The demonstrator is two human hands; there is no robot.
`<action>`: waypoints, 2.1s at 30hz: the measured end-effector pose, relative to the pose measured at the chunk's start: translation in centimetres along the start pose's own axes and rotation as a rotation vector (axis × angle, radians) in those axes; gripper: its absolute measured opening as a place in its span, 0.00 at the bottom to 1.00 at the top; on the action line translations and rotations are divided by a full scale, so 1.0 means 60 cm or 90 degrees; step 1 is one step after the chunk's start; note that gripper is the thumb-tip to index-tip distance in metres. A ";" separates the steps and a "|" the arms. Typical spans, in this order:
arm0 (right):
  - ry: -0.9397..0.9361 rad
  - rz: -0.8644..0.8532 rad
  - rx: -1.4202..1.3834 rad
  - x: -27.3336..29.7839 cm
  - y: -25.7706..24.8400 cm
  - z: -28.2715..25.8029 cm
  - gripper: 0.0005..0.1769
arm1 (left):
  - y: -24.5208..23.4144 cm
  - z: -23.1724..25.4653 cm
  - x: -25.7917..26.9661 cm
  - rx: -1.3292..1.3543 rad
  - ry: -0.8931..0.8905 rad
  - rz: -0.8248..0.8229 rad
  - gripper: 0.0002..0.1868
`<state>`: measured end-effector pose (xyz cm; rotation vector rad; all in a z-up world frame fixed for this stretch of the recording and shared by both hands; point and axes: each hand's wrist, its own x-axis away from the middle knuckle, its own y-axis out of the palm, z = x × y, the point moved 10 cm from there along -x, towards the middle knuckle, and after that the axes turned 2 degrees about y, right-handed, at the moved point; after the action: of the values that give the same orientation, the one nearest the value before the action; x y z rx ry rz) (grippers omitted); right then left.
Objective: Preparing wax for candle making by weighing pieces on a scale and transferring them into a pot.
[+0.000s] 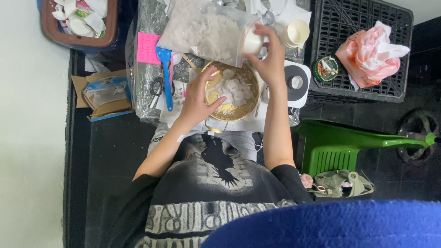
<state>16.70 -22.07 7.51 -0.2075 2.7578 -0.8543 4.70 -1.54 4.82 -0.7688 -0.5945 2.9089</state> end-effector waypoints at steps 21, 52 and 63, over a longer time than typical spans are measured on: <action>0.104 -0.005 -0.858 0.203 0.045 0.056 0.50 | 0.064 0.041 -0.012 -0.005 0.053 -0.036 0.39; 0.022 0.167 0.232 -0.038 -0.214 0.283 0.59 | 0.013 0.035 -0.002 -0.027 0.030 -0.040 0.25; 0.032 0.181 0.086 -0.031 -0.245 0.300 0.49 | 0.014 0.043 0.000 -0.032 0.038 -0.044 0.25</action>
<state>24.37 -43.40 1.90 0.2281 2.6714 -0.9720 3.49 -3.24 6.55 -0.8201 -0.6776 2.8081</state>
